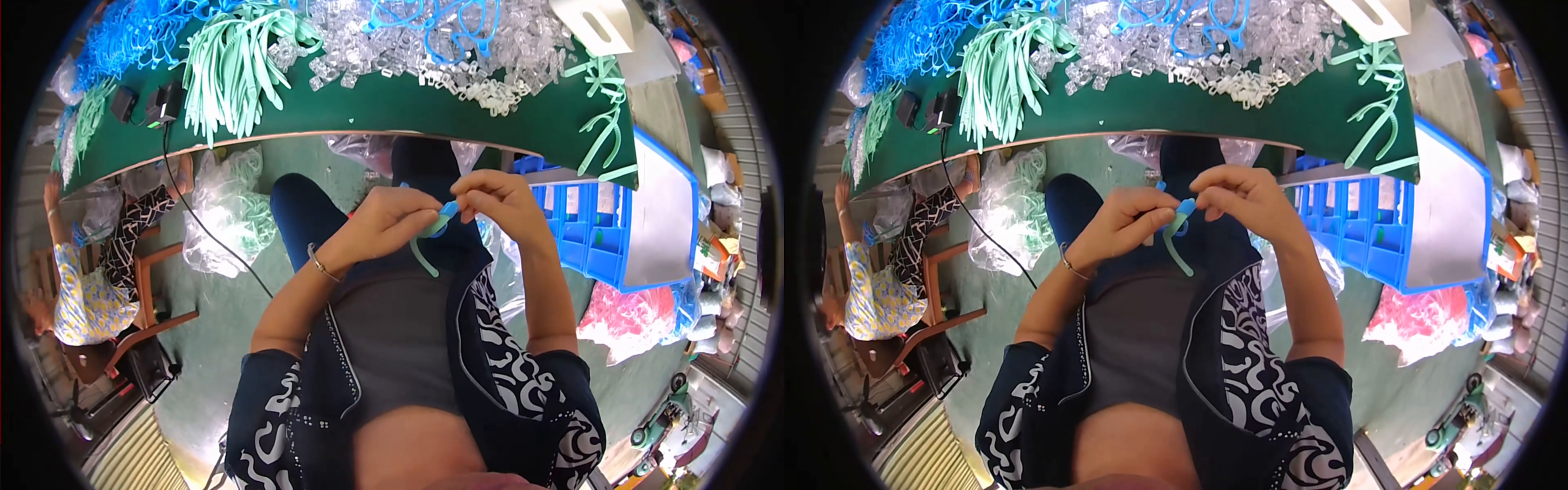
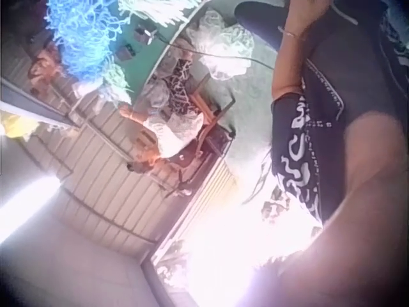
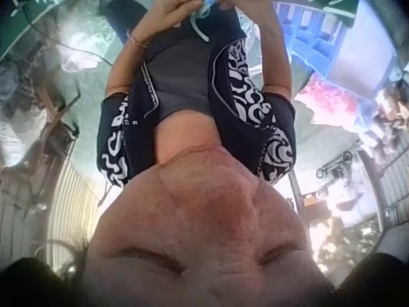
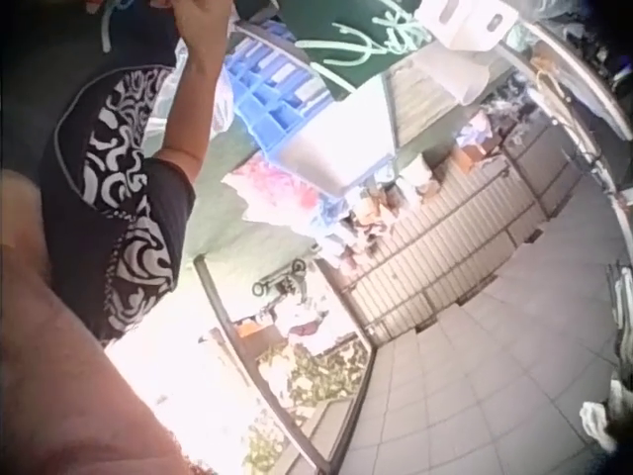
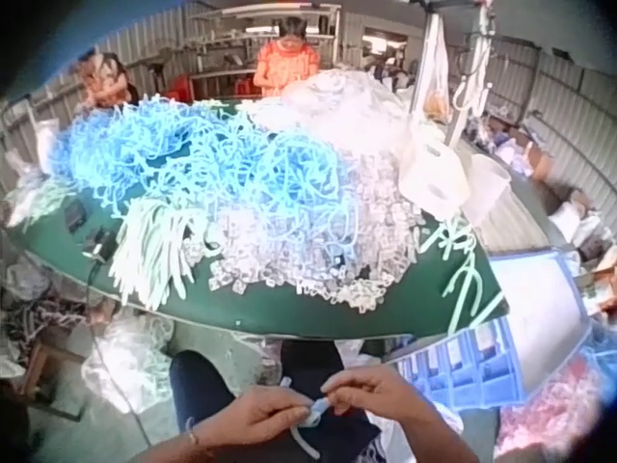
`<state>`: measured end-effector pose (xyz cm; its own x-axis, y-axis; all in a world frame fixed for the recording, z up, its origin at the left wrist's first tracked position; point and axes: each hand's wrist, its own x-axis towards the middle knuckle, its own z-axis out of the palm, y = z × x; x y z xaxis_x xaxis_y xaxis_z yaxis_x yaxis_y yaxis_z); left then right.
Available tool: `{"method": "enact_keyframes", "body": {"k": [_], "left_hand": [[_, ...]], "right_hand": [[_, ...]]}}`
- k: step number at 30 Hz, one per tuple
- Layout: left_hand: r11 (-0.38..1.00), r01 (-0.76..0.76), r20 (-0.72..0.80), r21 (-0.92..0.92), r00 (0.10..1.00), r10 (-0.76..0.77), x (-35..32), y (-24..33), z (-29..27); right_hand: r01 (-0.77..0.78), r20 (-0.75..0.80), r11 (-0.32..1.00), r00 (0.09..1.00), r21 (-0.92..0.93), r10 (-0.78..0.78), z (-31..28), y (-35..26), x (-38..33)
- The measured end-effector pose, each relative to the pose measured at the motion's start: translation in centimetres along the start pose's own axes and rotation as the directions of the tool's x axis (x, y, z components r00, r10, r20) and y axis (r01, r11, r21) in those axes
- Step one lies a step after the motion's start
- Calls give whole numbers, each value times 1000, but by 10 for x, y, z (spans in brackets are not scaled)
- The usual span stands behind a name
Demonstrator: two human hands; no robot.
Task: The person assembles or inspects small green and blue plastic strips, hoops, and connectors by hand at a workbench.
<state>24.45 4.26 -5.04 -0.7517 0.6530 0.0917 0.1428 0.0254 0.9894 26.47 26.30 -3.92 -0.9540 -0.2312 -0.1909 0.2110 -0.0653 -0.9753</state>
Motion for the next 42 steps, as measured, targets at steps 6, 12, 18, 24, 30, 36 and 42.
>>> {"method": "enact_keyframes", "body": {"k": [6, 12, 18, 24, 30, 36, 42], "left_hand": [[997, -66, 97, 32, 993, 62, 2, -2, 0], [1000, -25, 49, -13, 998, 26, -4, -8, 9], [959, 165, -34, -230, 984, -177, 3, 7, 2], [988, 126, 66, -89, 991, -120, 11, 10, 7], [962, 123, 149, -243, 985, -88, -1, 22, 9], [988, 112, 78, 107, 990, -121, 15, 23, 9], [995, 83, 150, 63, 984, -91, 15, 19, 18]], "right_hand": [[-154, 294, 988, 945, 16, 142, -1, 2, 0], [309, -72, 591, 844, -745, -532, -1, -1, 14], [-34, -54, 959, 997, 282, 52, -8, 40, 10], [327, -268, 913, 928, 246, -260, 18, 32, 10], [381, -478, 680, 877, 626, -50, -48, -6, 12], [190, -71, 883, 967, -429, -243, 25, -1, -3], [219, -302, 696, 783, -684, -543, 2, 10, 15]]}}
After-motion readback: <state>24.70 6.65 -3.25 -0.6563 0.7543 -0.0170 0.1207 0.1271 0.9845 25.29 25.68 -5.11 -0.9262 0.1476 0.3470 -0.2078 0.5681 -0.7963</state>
